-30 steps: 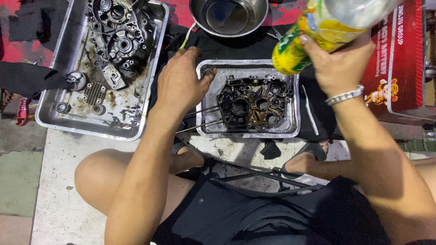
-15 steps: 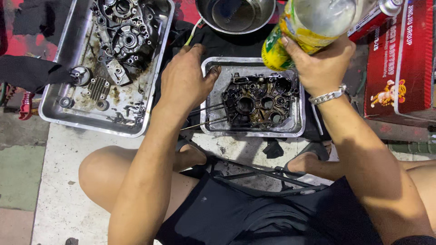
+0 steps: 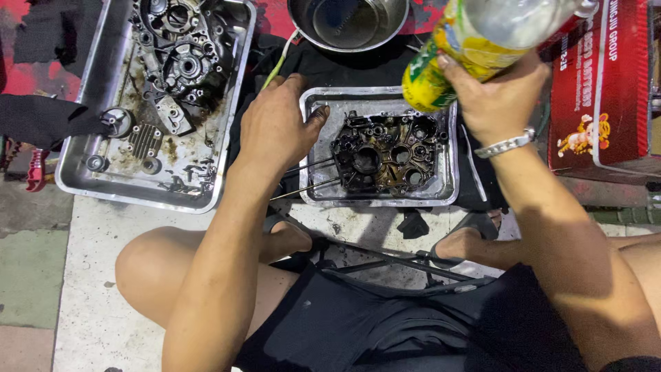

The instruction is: The person wipes a metal tray with a black cloth, then places a cylinder head into the tray and pours a yellow liquid over it. They continue to wipe the cylinder head and tray with the cloth.

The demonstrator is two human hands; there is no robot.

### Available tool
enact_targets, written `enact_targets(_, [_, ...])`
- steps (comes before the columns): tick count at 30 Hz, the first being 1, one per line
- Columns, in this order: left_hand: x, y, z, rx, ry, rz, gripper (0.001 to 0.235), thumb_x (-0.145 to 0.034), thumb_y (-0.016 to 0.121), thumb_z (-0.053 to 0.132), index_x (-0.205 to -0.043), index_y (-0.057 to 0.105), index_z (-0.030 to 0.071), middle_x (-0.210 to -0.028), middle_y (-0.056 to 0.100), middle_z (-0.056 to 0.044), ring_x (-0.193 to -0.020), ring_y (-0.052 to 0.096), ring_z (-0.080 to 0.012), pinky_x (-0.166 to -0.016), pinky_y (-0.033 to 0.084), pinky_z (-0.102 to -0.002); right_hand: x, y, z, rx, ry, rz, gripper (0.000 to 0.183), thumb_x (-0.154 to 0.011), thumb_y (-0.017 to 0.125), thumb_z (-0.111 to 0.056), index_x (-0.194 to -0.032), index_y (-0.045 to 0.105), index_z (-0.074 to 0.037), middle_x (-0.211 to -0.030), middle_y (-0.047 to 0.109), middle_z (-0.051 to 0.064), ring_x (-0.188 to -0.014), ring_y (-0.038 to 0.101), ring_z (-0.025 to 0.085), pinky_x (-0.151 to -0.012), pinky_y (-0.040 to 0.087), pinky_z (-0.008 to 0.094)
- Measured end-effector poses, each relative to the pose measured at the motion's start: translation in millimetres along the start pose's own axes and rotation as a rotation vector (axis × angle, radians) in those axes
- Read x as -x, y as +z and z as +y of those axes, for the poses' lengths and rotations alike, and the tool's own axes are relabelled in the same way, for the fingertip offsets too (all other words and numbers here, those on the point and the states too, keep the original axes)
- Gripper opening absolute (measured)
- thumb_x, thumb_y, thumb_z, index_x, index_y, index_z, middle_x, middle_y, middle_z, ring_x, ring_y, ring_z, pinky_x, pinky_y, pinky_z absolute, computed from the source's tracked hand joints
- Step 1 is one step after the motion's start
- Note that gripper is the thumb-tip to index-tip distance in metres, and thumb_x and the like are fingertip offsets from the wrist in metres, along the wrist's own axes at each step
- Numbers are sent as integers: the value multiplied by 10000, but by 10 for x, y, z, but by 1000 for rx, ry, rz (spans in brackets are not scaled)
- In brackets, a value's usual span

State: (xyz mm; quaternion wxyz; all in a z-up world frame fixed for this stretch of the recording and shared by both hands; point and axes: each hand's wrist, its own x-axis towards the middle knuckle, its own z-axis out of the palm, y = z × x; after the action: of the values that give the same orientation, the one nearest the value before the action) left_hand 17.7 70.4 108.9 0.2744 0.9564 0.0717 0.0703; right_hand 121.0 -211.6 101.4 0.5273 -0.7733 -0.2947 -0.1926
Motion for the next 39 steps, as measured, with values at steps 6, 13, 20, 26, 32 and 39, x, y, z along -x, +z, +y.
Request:
enact_targets(6, [-14, 30, 31, -4, -37, -44, 518, -815, 828, 315, -1232, 658, 57, -1196, 665, -212, -1068, 642, -418, -869, 517, -508, 74, -367, -234, 104, 103, -1, 334, -927, 883, -37, -1155, 671, 85, -1144, 735, 138, -1056, 732, 191, -982, 589, 340])
enact_targets(13, [-17, 95, 32, -22, -7, -52, 508, -817, 827, 325, -1218, 671, 55, -1174, 672, -213, -1069, 640, -422, -873, 514, -514, 215, -566, -324, 45, 189, -47, 344, -912, 859, -56, -1160, 661, 77, -1146, 730, 117, -1061, 727, 160, -1000, 587, 324])
enact_targets(20, [-7, 89, 9, -25, -1, -48, 498, -822, 825, 340, -1207, 680, 60, -1166, 676, -207, -1080, 638, -416, -883, 510, -510, 425, -641, -140, 30, 188, -112, 294, -1010, 855, 6, -1225, 690, 120, -1211, 757, 151, -1100, 748, 170, -1037, 605, 323])
enact_targets(26, [-11, 99, 17, -31, 6, -43, 517, -816, 830, 338, -1218, 675, 53, -1188, 667, -210, -1086, 635, -419, -876, 511, -514, 600, -580, -209, -5, 280, -113, 280, -998, 873, -13, -1173, 692, 110, -1163, 753, 136, -1044, 738, 165, -1024, 603, 339])
enact_targets(32, [-1, 87, 47, -27, -19, -70, 505, -827, 821, 348, -1226, 678, 73, -1180, 670, -199, -1075, 640, -417, -877, 510, -515, 565, -486, -199, -109, 172, -13, 291, -1037, 874, -8, -1220, 667, 85, -1210, 738, 122, -1120, 736, 163, -1057, 592, 313])
enact_targets(39, [4, 84, 34, -25, -14, -70, 493, -824, 827, 344, -1210, 687, 71, -1169, 674, -196, -1065, 645, -413, -873, 514, -512, 551, -407, -330, -73, 266, -125, 291, -997, 851, 12, -1220, 678, 84, -1204, 748, 138, -1101, 741, 176, -1028, 599, 319])
